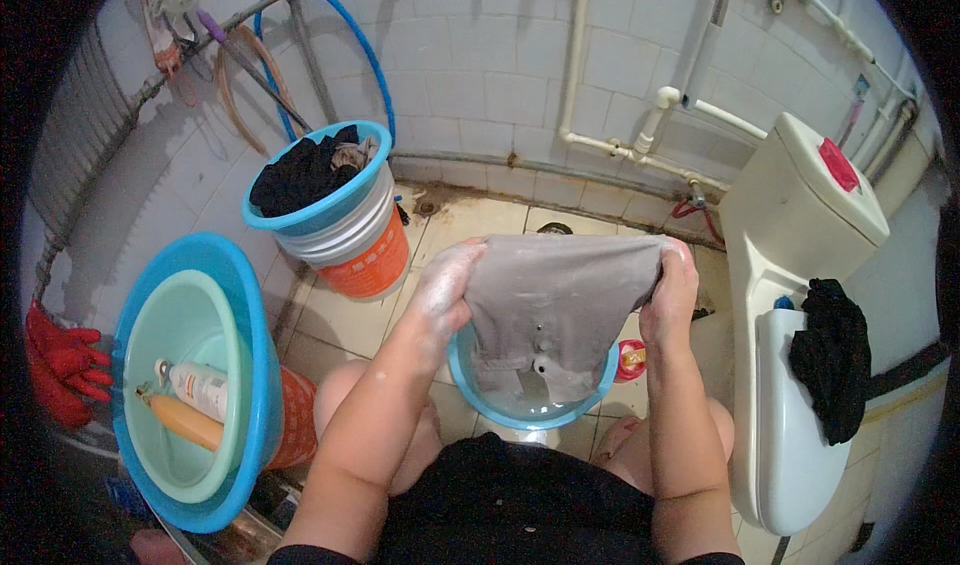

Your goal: The person sits on the floor and hand-washes a grey garment in a blue basin filled with soapy water. They repeatedly scrub, rinse, and wring out the fabric, occasionally lifting it to inspect the cleaning progress.

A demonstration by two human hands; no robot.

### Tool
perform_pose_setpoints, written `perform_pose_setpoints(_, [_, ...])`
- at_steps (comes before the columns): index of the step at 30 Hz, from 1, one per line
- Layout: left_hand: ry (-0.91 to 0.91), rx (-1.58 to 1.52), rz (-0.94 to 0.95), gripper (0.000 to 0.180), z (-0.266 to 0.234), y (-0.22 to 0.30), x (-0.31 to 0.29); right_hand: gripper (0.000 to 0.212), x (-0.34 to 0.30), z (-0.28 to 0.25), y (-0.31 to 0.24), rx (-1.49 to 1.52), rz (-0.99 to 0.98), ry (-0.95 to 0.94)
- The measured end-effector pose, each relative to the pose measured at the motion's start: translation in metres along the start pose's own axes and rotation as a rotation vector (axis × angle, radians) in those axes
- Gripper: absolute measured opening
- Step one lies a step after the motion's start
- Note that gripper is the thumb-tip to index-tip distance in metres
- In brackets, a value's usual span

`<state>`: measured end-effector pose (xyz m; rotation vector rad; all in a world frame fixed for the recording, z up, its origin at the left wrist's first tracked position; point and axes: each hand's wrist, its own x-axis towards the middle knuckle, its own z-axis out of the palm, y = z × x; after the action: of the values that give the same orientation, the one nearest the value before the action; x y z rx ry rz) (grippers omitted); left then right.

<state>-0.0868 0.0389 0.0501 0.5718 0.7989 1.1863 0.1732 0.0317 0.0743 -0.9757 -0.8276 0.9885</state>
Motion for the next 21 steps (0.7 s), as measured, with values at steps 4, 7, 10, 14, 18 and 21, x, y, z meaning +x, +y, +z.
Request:
perform_pose_setpoints(4, [0.021,0.034,0.021,0.021,0.010,0.004,-0.012,0.022,-0.004,0.006,-0.012,0.062,0.001,-0.003])
perform_pose_setpoints(7, [-0.001,0.148,-0.051,0.022,0.019,0.015,-0.023,0.021,-0.008,0.009,-0.020,0.137,0.001,-0.035])
perform_pose_setpoints(10, [-0.028,0.616,-0.031,0.025,0.011,0.010,-0.020,0.020,-0.010,0.011,-0.024,0.146,-0.026,-0.086])
perform_pose_setpoints(14, [-0.402,1.008,-0.126,0.038,0.002,-0.005,-0.024,0.017,-0.007,0.007,-0.018,0.044,-0.041,-0.209])
perform_pose_setpoints(18, [-0.434,1.356,0.180,0.056,0.033,0.005,-0.033,0.018,-0.006,0.005,-0.018,-0.171,-0.090,-0.501])
perform_pose_setpoints(21, [-0.392,1.064,0.707,0.058,0.052,-0.002,-0.030,0.014,-0.018,0.020,-0.033,-0.501,-0.260,-0.638])
